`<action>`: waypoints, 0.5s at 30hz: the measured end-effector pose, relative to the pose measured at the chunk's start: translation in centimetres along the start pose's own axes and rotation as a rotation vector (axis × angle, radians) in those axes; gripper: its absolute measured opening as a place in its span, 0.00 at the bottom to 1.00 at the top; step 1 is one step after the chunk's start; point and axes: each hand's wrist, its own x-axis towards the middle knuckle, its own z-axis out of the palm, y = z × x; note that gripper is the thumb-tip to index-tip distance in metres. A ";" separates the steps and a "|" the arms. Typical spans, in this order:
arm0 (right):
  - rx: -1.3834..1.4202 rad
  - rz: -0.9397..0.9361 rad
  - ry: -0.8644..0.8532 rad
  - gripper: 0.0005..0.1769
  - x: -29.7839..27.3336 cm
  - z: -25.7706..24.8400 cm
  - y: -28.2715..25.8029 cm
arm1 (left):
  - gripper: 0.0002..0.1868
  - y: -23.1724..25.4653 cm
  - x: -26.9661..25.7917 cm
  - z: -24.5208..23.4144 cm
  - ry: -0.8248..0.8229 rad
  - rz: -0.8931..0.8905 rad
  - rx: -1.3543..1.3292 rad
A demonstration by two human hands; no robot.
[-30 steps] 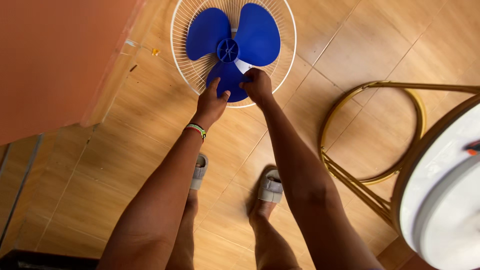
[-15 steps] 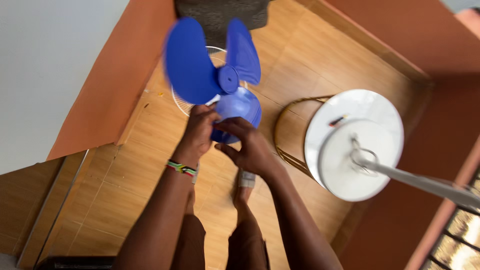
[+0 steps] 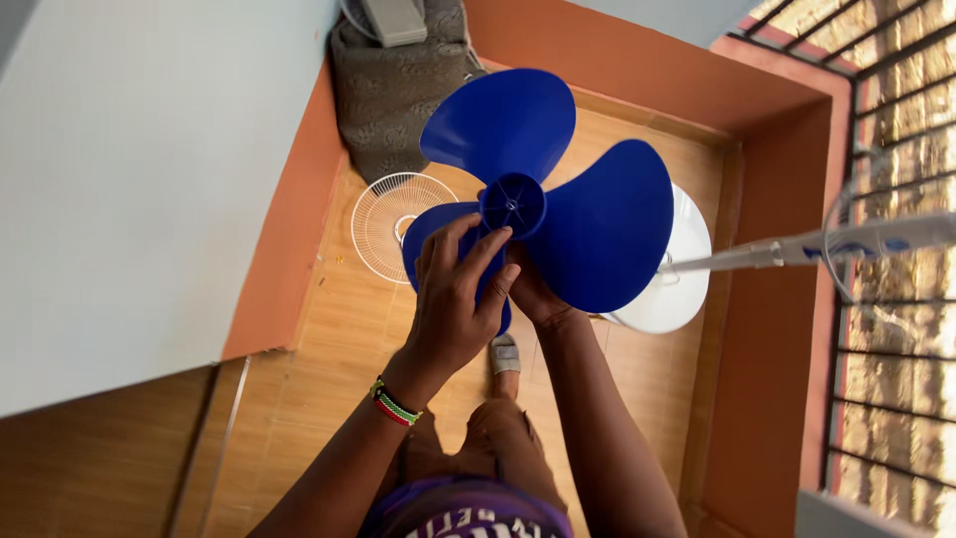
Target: The person assembles a standing electric fan by hand. They attach the front grille, install the blue fan blades onto the motor shaft, secure the blades with a nut, and then attach the rear grille to complete the assembly.
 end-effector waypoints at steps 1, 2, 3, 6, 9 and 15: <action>-0.006 -0.013 -0.002 0.29 -1.1 0.3 0.3 | 0.18 0.8 0.2 -0.8 -0.011 0.007 -0.018; -0.012 -0.021 0.005 0.30 -2.4 0.5 0.6 | 0.16 1.4 0.3 -1.3 -0.025 0.003 -0.039; 0.035 -0.050 0.031 0.27 -3.7 0.7 0.9 | 0.14 1.9 0.4 -1.6 -0.039 0.000 -0.059; 0.094 -0.145 0.090 0.18 -6.8 1.8 0.8 | 0.09 2.8 1.1 -1.4 -0.076 0.042 -0.098; -0.038 -0.254 0.170 0.16 -8.6 3.5 -0.8 | 0.04 3.6 2.1 -0.5 -0.140 -0.037 -0.241; -0.784 -0.578 0.304 0.34 -14.8 6.7 -5.8 | 0.05 5.6 3.9 3.9 -0.554 -0.352 -0.938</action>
